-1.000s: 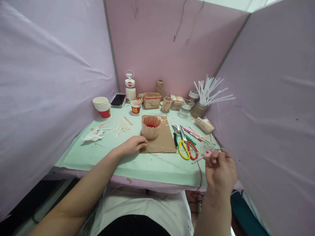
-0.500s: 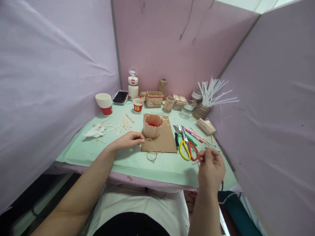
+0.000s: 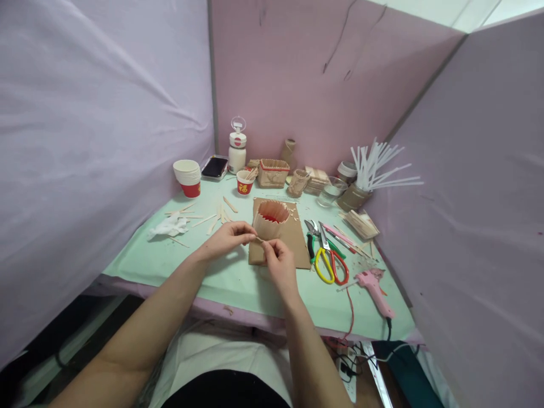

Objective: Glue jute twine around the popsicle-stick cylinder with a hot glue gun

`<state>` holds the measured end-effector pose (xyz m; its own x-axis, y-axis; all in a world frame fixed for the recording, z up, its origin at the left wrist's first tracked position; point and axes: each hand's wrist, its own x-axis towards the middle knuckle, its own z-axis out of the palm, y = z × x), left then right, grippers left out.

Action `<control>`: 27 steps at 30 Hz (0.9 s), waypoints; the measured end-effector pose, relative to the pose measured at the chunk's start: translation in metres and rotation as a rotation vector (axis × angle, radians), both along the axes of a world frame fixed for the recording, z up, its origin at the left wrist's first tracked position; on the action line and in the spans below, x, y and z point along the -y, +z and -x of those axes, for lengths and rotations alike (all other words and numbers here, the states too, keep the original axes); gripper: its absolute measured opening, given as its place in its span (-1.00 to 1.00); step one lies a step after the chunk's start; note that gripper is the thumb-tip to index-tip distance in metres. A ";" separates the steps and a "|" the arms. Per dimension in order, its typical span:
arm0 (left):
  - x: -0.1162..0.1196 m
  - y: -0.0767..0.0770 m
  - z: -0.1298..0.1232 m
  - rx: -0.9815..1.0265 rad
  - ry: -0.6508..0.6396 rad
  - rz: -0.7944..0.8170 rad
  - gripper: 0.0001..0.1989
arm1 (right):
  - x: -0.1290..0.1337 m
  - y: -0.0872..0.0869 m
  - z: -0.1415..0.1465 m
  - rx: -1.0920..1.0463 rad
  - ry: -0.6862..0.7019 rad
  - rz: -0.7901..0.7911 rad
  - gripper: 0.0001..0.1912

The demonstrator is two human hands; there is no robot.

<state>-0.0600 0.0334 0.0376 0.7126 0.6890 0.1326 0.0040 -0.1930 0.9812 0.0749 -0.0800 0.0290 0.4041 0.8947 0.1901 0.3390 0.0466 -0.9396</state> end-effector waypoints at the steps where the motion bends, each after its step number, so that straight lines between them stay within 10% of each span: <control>1: 0.000 0.000 -0.001 0.061 0.041 0.078 -0.81 | 0.000 0.000 0.002 0.062 -0.014 -0.016 -0.68; 10: 0.001 0.002 -0.005 0.315 0.125 0.620 -0.72 | -0.006 -0.011 0.011 0.355 0.039 -0.014 -0.71; 20: -0.011 0.002 -0.004 0.544 0.377 0.723 -0.75 | 0.022 0.000 -0.019 0.393 -0.048 0.060 -0.62; 27: -0.007 -0.004 -0.007 0.348 0.364 0.443 -0.75 | 0.048 0.004 -0.058 0.482 -0.202 0.105 -0.58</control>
